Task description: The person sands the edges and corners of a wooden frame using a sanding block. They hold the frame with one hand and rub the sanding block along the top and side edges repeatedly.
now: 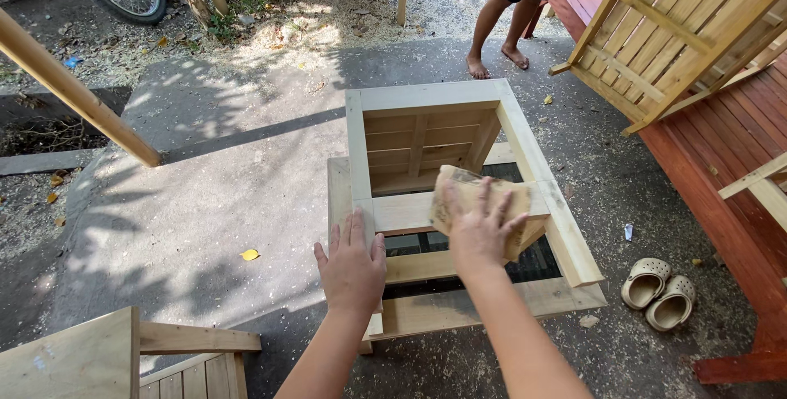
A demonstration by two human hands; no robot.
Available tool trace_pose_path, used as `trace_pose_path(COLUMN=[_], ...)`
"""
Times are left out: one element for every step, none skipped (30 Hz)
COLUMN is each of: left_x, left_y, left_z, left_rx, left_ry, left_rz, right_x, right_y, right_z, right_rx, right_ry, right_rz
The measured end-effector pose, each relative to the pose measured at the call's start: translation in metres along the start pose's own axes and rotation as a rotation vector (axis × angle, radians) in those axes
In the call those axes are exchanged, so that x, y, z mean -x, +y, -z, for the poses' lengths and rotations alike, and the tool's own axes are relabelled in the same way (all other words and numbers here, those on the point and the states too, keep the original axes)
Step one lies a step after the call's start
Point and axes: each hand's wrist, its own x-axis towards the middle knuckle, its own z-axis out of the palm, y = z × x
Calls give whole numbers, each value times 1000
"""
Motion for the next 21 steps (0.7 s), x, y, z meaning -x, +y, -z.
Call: trace_pose_path(left_x=[-1, -1, -2, -2, -2, -2, -1, -1, 0, -1, -1, -1, -2, -3, -3, -3, -3, -3, -2, -1, 0], left_y=[-1, -1, -2, -2, -3, -2, -2, -1, 1, 2, 4, 5, 6, 7, 7, 7, 6, 6, 5, 5, 4], left_z=[-1, -2, -2, -2, -2, -2, -1, 0, 1, 2, 4, 6, 8, 9, 10, 11, 11, 11, 11, 10, 9], left_rx=[20, 39, 59, 67, 75, 85, 96, 110, 122, 134, 146, 155, 165, 176, 186, 186, 185, 183, 181, 181, 183], left_ry=[0, -8, -11, -14, -23, -33, -42, -45, -46, -56, -68, -80, -81, -80, -80, -88, -95, -100, -97, -91, -80], left_rz=[3, 8, 11, 23, 33, 44, 55, 66, 79, 94, 113, 131, 147, 161, 177, 184, 190, 193, 186, 179, 170], right_x=[4, 8, 11, 12, 13, 13, 10, 5, 2, -2, -4, -4, -3, -1, 5, 12, 17, 19, 21, 20, 15], right_y=[-28, -49, -57, -58, -53, -40, -19, 4, 26, 38, 40, 34, 22, 3, -25, -49, -61, -65, -62, -50, -30], right_z=[-5, -10, -14, -16, -19, -19, -19, -17, -14, -11, -9, -8, -7, -7, -8, -10, -10, -10, -10, -10, -9], right_rx=[-41, -45, -50, -33, -16, 3, 5, 9, 23, 35, 37, 38, 39, -8, -56, -31, -7, -2, 2, 7, 22], right_ry=[9, -16, -35, -5, 20, 46, 53, 67, 63, 56, 70, 83, 96, 80, 63, 71, 80, 63, 43, 25, -37], right_rz=[43, 125, 205, 270, 331, 392, 326, 261, 175, 93, 33, -28, -92, -25, 43, 162, 280, 330, 379, 428, 336])
